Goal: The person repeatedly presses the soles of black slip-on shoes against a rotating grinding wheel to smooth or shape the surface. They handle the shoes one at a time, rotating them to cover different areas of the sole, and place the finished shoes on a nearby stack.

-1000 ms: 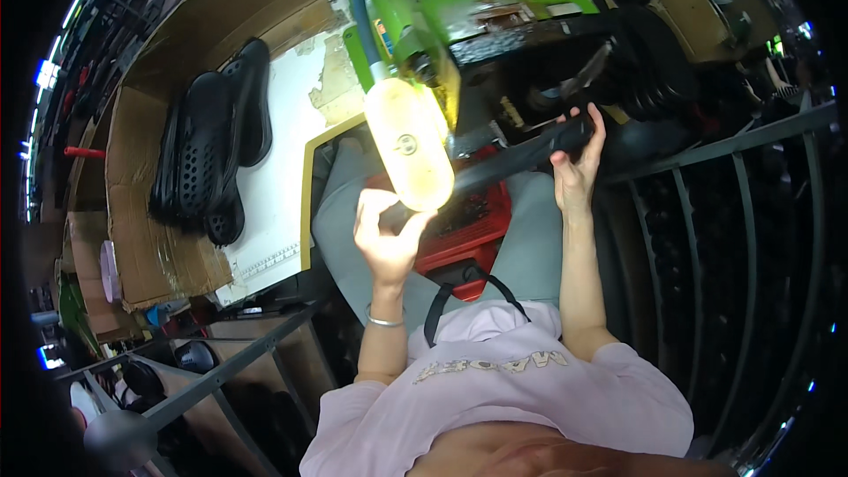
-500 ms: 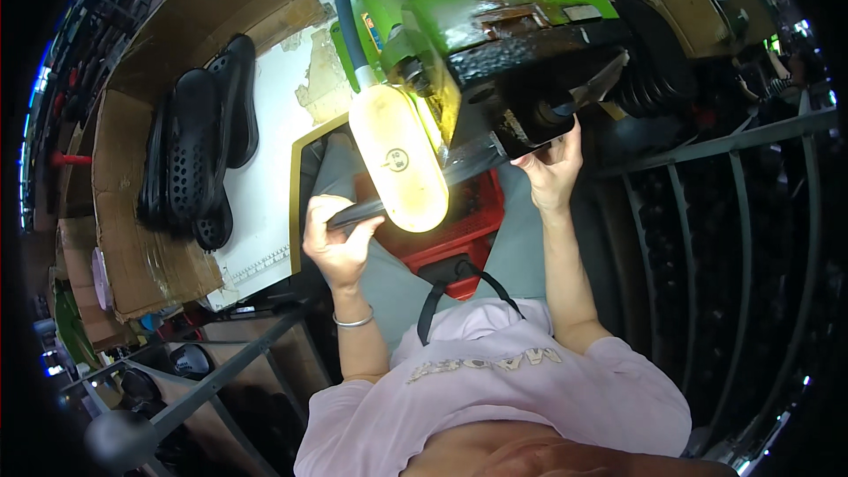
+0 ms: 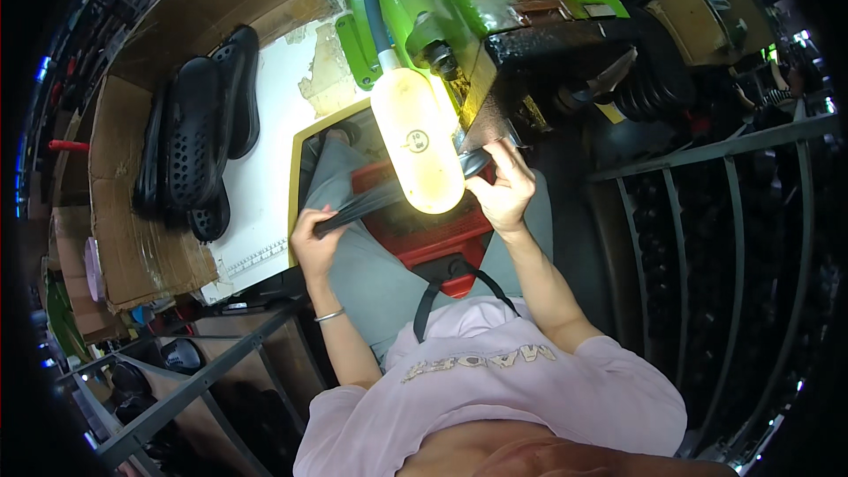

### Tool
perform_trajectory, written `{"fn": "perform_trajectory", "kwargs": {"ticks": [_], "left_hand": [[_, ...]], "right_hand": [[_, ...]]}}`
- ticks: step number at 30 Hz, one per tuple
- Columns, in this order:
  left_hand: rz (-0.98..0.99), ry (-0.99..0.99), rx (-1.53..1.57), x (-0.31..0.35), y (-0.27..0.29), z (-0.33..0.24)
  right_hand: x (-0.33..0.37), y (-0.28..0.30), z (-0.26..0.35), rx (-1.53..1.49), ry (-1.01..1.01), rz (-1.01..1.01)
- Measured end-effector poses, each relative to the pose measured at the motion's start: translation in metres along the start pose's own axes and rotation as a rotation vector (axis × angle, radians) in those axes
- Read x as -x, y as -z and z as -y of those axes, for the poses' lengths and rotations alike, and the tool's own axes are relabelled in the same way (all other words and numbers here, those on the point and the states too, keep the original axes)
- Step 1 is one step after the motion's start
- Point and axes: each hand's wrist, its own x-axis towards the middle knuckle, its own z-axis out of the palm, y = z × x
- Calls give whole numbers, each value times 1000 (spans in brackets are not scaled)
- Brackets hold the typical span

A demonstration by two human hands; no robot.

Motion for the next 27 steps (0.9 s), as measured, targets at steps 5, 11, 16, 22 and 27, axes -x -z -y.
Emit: {"fn": "perform_trajectory", "kwargs": {"ticks": [5, 11, 16, 22, 27], "left_hand": [[115, -291, -389, -32, -91, -79], [-30, -328, -38, -35, -143, -97], [-128, 25, 562, -8, -180, -80], [-73, 69, 622, -4, -177, -89], [-75, -74, 653, -10, -166, -98]], "right_hand": [[-9, 5, 0, 120, 103, 45], [11, 15, -47, -99, -331, 45], [81, 21, -140, -684, -873, 16], [103, 46, -149, -902, -901, -327], [35, 118, -113, -230, -584, -504]]}}
